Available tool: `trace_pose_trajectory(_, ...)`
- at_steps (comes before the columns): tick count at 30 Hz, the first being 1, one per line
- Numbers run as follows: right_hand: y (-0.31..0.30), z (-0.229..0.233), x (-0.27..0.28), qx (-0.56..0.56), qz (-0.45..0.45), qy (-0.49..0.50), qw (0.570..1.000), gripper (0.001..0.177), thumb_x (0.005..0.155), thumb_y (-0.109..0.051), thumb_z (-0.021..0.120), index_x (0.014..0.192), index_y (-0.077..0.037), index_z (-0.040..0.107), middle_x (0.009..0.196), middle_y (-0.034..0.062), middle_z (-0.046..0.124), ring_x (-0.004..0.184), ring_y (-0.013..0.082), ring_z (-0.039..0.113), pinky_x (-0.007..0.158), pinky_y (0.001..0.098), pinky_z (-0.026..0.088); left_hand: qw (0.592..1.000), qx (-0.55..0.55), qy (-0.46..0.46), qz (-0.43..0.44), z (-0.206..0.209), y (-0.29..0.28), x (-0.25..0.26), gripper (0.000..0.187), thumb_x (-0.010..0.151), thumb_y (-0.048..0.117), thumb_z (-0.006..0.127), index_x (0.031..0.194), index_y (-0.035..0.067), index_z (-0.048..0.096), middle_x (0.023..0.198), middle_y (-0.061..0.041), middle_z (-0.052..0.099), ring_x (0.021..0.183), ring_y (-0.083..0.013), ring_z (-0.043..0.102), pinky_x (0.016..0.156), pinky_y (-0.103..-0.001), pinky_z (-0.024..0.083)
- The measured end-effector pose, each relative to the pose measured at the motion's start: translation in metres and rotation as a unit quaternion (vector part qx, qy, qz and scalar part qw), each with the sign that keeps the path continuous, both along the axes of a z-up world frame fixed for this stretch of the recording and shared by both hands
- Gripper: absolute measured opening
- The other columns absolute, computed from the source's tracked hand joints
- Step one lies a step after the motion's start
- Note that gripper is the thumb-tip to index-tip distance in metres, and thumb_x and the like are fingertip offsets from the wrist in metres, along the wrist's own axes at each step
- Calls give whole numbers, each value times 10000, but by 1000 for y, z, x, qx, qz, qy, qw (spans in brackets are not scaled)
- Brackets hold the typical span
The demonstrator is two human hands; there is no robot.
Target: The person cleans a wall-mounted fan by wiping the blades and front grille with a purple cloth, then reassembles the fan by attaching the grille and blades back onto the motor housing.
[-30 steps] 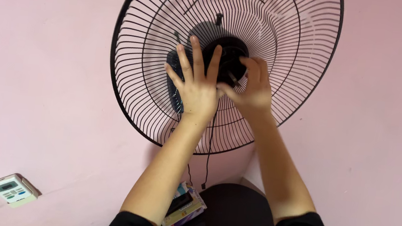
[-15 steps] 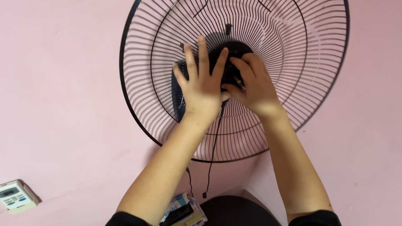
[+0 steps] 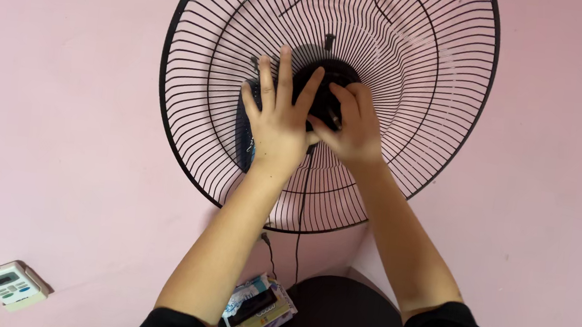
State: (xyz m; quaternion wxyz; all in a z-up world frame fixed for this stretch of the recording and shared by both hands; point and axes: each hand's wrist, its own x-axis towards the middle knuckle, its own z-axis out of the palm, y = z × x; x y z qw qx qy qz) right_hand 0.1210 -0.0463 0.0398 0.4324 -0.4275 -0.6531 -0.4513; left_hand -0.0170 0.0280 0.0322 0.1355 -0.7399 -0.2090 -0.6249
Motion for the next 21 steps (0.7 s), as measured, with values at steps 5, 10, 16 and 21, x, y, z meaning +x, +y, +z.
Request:
trace_pose_trajectory(5, 7, -11, 0, 1, -9, 57, 998, 667, 766, -179, 926, 1298, 20, 575, 1167, 165, 508, 1007, 301, 584, 755, 365, 581, 1000, 5, 12, -9, -6, 5, 0, 887, 731, 510, 862, 1513, 226, 554, 1672, -211, 228, 1548, -467, 180, 1137, -778, 255)
trace_pose_trajectory(10, 9, -15, 4, -22, 1, 85, 996, 659, 787, -163, 925, 1326, -5, 581, 1218, 150, 490, 1036, 272, 587, 780, 333, 603, 1000, 23, 9, -10, -41, -2, -40, 664, 943, 434, 815, 1515, 236, 544, 1682, -190, 283, 1579, -433, 226, 1238, -719, 197)
trace_pose_trajectory(16, 8, -19, 6, -35, 12, 108, 993, 672, 788, -131, 924, 1354, -16, 581, 1265, 131, 478, 1051, 247, 602, 791, 293, 630, 841, -221, -467, -159, -166, 63, -119, 467, 1161, 366, 387, 1473, 34, 490, 1460, -96, 547, 1357, -251, 504, 1212, -382, 394)
trace_pose_trajectory(21, 8, -20, 8, -36, 1, 114, 993, 681, 779, -123, 932, 1355, -24, 583, 1279, 126, 481, 1034, 224, 615, 783, 270, 643, 586, -534, -322, -518, -222, 160, -54, 528, 1115, 354, 381, 1472, -22, 481, 1392, -160, 569, 1230, -260, 566, 1068, -399, 445)
